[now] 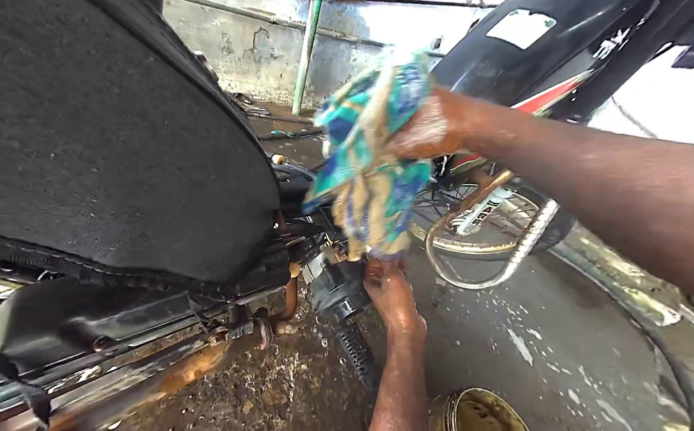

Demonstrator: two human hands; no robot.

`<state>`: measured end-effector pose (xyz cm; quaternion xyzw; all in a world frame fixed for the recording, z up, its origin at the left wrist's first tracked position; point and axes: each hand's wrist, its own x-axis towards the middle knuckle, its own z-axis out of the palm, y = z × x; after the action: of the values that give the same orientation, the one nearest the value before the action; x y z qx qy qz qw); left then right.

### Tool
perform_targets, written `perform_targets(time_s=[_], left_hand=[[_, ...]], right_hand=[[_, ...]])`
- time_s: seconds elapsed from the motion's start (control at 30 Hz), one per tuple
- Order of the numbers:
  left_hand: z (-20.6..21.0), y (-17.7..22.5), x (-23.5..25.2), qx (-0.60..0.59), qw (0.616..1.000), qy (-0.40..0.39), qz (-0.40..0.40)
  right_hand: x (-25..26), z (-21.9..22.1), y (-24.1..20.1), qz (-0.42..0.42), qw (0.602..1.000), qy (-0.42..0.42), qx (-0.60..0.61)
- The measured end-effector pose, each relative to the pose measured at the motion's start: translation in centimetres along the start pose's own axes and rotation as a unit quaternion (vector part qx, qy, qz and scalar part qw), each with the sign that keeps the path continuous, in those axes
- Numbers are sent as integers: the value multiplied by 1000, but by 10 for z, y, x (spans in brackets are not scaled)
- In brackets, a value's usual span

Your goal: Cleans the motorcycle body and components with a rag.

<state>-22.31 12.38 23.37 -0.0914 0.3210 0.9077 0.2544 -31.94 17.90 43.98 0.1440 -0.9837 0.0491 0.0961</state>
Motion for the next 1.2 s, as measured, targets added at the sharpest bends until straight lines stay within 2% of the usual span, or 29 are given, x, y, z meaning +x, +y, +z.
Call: perform_targets(time_s=[0.03, 0.13, 0.23, 0.33, 0.4, 0.47, 0.5, 0.53, 0.6, 0.7, 0.77, 0.83, 0.87, 0.97, 1.03, 1.1, 1.13, 1.2], left_hand=[[-1, 5, -2, -31, 998, 35, 30], [-4, 22, -5, -98, 977, 130, 136], [-14, 41, -11, -130, 956, 142, 220], [-15, 54, -19, -127, 941, 98, 299], [-12, 54, -26, -108, 930, 71, 343], [-6, 52, -28, -87, 918, 59, 384], [-3, 50, -27, -88, 913, 55, 394], [-4, 46, -25, -91, 911, 59, 398], [-8, 39, -18, -69, 914, 87, 390], [-10, 37, -18, -47, 923, 73, 375], [-7, 38, -19, -41, 916, 47, 396], [-3, 41, -19, -42, 912, 41, 405], [-1, 42, -19, -48, 914, 46, 400], [3, 43, -11, -77, 922, 89, 369], [0, 41, -5, -87, 928, 97, 349], [0, 41, -2, -109, 920, 81, 367], [0, 42, -2, -107, 917, 69, 379], [-2, 45, -4, -85, 922, 63, 373]], right_hand=[[12, 21, -11, 0, 1000, -22, 18], [56, 86, -42, 64, 984, -163, 8], [91, 97, -20, 57, 973, -223, 31], [120, 87, -14, 95, 943, -294, -124], [115, 87, -29, 119, 938, -283, -159], [75, 97, -44, 116, 971, -193, -86], [56, 104, -54, 106, 979, -154, -87], [41, 112, -62, 109, 981, -132, -96], [39, 113, -60, 100, 977, -154, -104], [87, 95, -25, 56, 968, -242, -35], [114, 81, -25, 74, 940, -313, -117], [118, 76, -31, 58, 918, -342, -194], [111, 81, -31, 48, 929, -326, -169], [62, 107, -37, 62, 980, -170, -81], [52, 112, -42, 76, 983, -147, -84], [71, 106, -28, 29, 981, -185, -60], [87, 101, -19, 20, 971, -234, -49], [118, 90, -16, 23, 938, -318, -136]])
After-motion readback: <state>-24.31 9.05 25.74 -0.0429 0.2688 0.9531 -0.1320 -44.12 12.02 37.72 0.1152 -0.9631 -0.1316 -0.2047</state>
